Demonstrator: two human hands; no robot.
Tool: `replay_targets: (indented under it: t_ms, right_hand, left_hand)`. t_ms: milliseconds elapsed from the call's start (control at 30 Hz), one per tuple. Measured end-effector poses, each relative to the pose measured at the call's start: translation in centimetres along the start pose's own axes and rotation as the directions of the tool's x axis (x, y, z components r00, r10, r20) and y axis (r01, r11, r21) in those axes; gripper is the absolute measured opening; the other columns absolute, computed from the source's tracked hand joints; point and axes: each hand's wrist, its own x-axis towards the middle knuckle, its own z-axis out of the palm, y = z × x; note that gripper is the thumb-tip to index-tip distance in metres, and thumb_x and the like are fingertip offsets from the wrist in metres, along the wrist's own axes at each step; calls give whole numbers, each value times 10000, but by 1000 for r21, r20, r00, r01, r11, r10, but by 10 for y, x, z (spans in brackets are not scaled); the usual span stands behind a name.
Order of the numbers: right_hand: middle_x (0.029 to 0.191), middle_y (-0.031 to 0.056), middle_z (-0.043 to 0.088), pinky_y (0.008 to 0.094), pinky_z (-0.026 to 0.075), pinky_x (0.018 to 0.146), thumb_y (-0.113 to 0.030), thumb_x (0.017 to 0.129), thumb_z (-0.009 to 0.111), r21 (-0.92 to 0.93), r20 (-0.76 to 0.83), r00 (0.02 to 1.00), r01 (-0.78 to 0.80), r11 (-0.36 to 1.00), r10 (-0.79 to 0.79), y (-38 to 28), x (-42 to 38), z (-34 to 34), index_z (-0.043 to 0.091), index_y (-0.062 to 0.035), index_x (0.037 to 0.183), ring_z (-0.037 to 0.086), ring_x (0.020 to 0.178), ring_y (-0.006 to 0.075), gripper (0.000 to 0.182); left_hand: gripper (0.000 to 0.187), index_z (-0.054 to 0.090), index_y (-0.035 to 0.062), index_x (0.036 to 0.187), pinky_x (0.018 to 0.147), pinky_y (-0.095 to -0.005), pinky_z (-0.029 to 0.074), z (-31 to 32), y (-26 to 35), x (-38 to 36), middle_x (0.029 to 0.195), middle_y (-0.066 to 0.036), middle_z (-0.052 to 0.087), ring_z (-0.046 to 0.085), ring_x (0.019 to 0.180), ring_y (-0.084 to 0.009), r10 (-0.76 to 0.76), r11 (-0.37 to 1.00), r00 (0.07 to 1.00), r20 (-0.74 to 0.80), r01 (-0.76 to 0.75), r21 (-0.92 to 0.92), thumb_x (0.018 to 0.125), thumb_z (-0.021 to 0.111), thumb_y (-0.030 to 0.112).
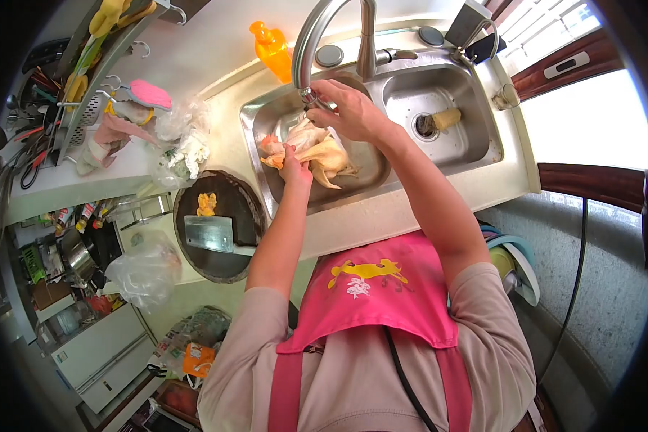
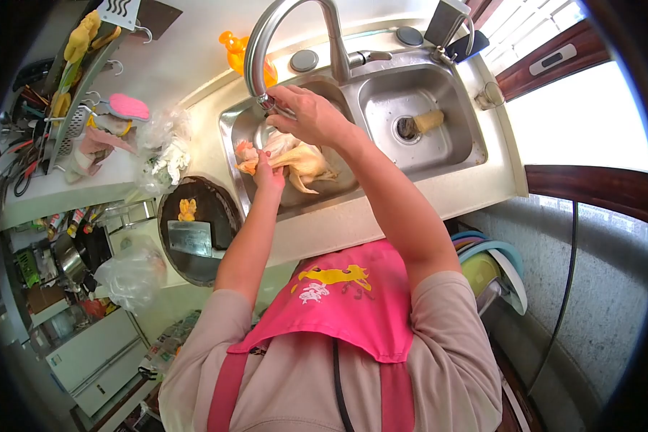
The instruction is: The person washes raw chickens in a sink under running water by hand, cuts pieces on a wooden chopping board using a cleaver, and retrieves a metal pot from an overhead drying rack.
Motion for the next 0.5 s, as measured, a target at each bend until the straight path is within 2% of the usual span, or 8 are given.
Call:
replay_targets:
  t_ms: [167, 267, 367, 400, 467, 500]
  right_hand:
    - [1046, 124, 614, 376, 527, 789, -219, 865, 692, -8, -2, 1000, 9, 1000, -9, -3, 4, 4, 553, -53, 1187, 624, 933, 268, 387]
    - [1114, 124, 617, 362, 533, 860, -242, 862, 711, 117, -53, 994, -85, 990, 91, 1, 3, 17, 540, -63, 1251, 623, 1017, 251, 461]
    - [1106, 162, 624, 383, 527, 820, -293, 865, 716, 195, -245, 961, -80, 978, 127, 13, -15, 37, 522, -35, 1277, 634, 995, 287, 523]
    - [1119, 177, 630, 374, 526, 850, -318, 833, 751, 236, -251, 947, -142, 961, 202, 24, -26, 47, 520, -16, 1299, 636, 1028, 286, 601]
    - [1126, 209, 633, 388, 516, 889, -406, 807, 752, 222, -127, 865, -453, 863, 486, 64, -54, 84, 530, -7, 1302, 626, 1073, 326, 673]
    - [1122, 222, 632, 409, 506, 901, -456, 802, 732, 153, 2, 794, -601, 785, 608, 84, -65, 109, 551, 3, 1274, 626, 1060, 344, 683]
  left_hand:
    - [373, 555, 117, 1135, 1050, -470, 390, -24, 6, 0, 1116, -27, 581, 524, 1168, -217, 11, 997, 1000, 15, -12, 72, 938, 623, 427]
    - [446, 490, 129, 1224, 1033, -463, 395, -31, 22, -14, 1149, -27, 546, 514, 1149, -208, -6, 995, 999, 33, 3, 96, 953, 572, 473]
    - [429, 494, 127, 1208, 1024, -451, 409, -44, 30, -17, 1103, -24, 549, 531, 1114, -211, 6, 999, 999, 46, -8, 36, 957, 569, 467]
    - [432, 494, 122, 1210, 1017, -445, 419, -48, 31, -17, 1097, -26, 551, 536, 1107, -214, 8, 1000, 999, 46, -9, 20, 957, 569, 464]
    - [437, 493, 111, 1214, 1002, -431, 439, -60, 31, -18, 1085, -28, 554, 547, 1093, -220, 14, 1000, 999, 42, -14, -10, 958, 569, 457]
    - [440, 494, 103, 1210, 992, -425, 449, -62, 32, -21, 1089, -31, 553, 548, 1093, -221, 6, 1000, 999, 51, -6, -5, 957, 572, 454]
